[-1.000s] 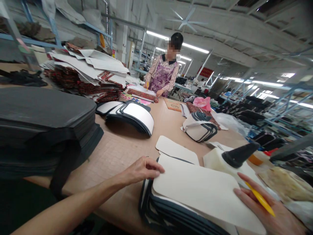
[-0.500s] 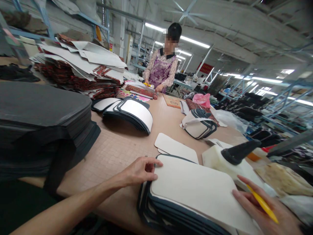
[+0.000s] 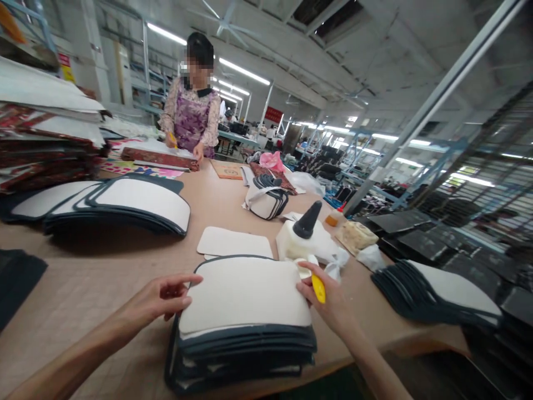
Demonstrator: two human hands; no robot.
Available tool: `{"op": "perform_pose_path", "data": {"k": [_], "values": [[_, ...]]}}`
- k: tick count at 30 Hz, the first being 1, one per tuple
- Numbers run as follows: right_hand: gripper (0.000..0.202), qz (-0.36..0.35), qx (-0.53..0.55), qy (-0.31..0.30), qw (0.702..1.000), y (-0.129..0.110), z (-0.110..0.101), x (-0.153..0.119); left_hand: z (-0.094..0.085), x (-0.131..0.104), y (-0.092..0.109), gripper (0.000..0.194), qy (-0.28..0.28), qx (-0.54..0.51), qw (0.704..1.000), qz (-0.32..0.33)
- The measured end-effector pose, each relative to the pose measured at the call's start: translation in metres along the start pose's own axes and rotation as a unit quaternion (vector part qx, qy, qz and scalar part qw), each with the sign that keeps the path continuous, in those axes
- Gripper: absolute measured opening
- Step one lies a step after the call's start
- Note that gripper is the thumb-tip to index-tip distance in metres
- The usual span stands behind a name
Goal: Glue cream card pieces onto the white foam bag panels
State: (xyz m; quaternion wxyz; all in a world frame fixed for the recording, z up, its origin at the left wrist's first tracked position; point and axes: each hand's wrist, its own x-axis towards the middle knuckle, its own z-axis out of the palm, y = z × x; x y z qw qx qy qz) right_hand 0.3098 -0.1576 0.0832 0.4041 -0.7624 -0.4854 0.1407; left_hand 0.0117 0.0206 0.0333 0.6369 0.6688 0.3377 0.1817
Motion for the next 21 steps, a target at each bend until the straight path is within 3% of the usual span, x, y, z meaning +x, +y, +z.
{"op": "perform_pose_path", "data": {"k": [8, 15, 21], "values": [[0.029, 0.002, -0.005, 0.033, 0.999, 0.01, 0.012, 0.001, -0.001, -0.003, 0.005, 0.051, 0.025, -0.013, 1.0, -0.008], [0.029, -0.001, -0.022, 0.028, 0.999, 0.005, 0.012, -0.002, -0.001, -0.001, 0.001, 0.05, 0.04, -0.032, 0.998, -0.02], [0.029, -0.02, -0.054, 0.032, 0.998, -0.001, 0.013, -0.005, -0.004, 0.002, -0.003, 0.05, 0.019, -0.034, 0.999, -0.021]]}}
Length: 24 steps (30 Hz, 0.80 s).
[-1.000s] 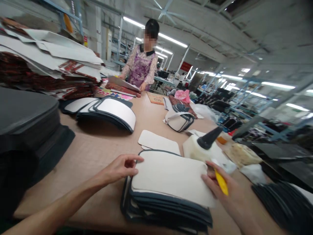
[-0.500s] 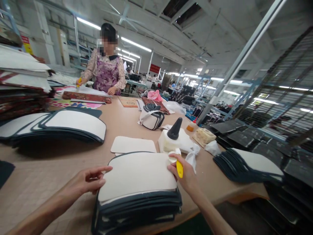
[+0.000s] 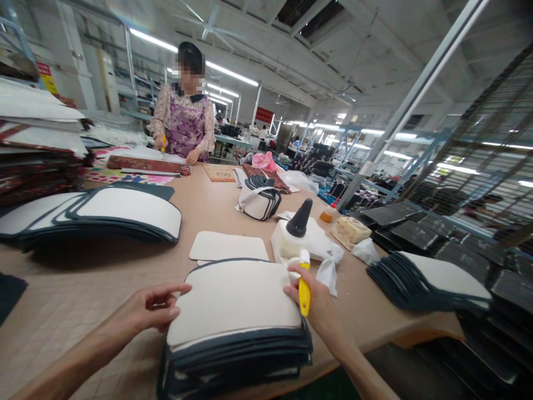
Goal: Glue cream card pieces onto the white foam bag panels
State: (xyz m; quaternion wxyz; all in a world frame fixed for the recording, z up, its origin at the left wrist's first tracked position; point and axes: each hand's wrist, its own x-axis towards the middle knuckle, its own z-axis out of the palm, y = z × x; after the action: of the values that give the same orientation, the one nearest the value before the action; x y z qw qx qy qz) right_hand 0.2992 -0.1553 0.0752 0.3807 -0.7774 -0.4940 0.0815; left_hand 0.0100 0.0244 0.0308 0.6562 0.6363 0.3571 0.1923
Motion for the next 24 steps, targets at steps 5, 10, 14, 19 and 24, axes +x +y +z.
{"op": "perform_pose_path", "data": {"k": [5, 10, 14, 19, 24], "values": [[0.032, -0.033, -0.09, 0.008, 0.995, 0.013, 0.006, -0.006, 0.004, -0.006, 0.002, 0.052, -0.024, -0.022, 0.999, -0.014], [0.031, -0.068, -0.138, 0.086, 0.984, 0.027, 0.019, -0.009, 0.009, -0.011, 0.003, 0.049, -0.027, -0.081, 0.996, -0.022], [0.03, -0.066, -0.15, 0.077, 0.983, 0.029, 0.017, -0.01, 0.009, -0.015, 0.001, 0.049, -0.047, -0.121, 0.992, -0.01], [0.038, -0.021, -0.114, -0.025, 0.993, 0.045, 0.001, -0.002, 0.008, -0.017, 0.002, 0.045, -0.065, -0.13, 0.989, -0.002], [0.038, -0.02, -0.06, -0.037, 0.997, 0.063, -0.002, 0.008, 0.011, -0.015, 0.0, 0.044, -0.073, -0.099, 0.992, 0.004]]}}
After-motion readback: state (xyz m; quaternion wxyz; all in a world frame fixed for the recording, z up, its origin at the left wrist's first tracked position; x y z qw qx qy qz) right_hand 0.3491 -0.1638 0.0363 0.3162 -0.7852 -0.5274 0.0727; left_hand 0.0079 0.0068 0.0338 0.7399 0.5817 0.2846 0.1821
